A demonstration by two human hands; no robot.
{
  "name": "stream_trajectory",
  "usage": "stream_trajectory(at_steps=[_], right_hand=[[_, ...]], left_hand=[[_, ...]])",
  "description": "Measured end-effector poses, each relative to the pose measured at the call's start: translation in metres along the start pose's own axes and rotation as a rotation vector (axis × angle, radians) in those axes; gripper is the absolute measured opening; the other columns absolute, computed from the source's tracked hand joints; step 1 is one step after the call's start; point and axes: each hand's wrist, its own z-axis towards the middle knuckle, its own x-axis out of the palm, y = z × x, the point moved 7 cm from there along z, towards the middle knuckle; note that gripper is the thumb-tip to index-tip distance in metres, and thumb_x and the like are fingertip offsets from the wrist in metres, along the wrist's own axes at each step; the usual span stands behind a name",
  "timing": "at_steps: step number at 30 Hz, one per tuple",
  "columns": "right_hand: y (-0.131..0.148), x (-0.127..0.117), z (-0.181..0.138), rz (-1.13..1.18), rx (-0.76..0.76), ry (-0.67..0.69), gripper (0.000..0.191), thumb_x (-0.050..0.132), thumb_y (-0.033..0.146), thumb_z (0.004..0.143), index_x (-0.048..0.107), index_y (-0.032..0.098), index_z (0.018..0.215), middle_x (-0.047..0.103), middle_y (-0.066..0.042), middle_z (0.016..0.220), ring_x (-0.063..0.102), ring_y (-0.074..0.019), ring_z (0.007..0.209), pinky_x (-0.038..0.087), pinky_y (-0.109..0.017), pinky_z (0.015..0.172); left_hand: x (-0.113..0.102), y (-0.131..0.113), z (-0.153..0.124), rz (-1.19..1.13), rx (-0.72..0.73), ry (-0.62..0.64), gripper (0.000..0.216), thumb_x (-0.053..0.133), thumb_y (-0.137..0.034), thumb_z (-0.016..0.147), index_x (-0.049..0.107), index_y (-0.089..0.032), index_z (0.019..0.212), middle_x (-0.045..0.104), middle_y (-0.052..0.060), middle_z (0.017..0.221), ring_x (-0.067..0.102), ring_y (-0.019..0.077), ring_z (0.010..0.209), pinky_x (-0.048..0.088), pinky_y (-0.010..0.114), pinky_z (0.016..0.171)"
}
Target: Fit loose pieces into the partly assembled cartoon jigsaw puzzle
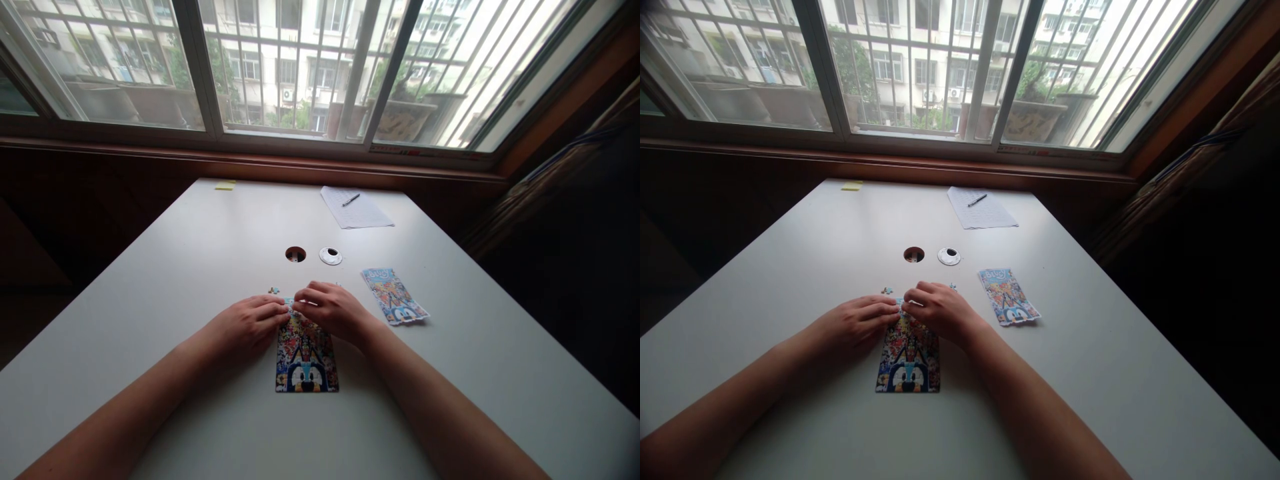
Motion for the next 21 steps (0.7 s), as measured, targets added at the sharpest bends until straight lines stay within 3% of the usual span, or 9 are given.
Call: stream_trajectory(at_steps=[10, 21], right_hand=[[0.0028, 0.0014, 0.0051, 0.011, 0.016, 0.051, 0.021, 0.053, 0.011, 0.097, 0.063, 0.02, 0.113, 0.066, -0.008, 0.115, 0.057, -0.0182, 0.096, 0.049, -0.03, 0.074], [-0.006, 0.0032, 0.0008, 0.159, 0.069, -0.005, 0.016, 0.052, 0.018, 0.1, 0.067, 0.02, 0.106, 0.068, -0.006, 0.105, 0.058, -0.0162, 0.089, 0.05, -0.028, 0.076]], left_hand=[[0.0017, 0.002, -0.001, 0.004, -0.006, -0.012, 0.038, 0.047, -0.014, 0.096, 0.056, -0.019, 0.132, 0.065, 0.009, 0.128, 0.056, 0.0217, 0.127, 0.05, 0.041, 0.11], [0.0012, 0.0013, -0.0001, 0.015, -0.008, 0.014, 0.035, 0.048, -0.017, 0.097, 0.057, -0.017, 0.131, 0.065, 0.008, 0.126, 0.055, 0.0222, 0.127, 0.049, 0.041, 0.111]])
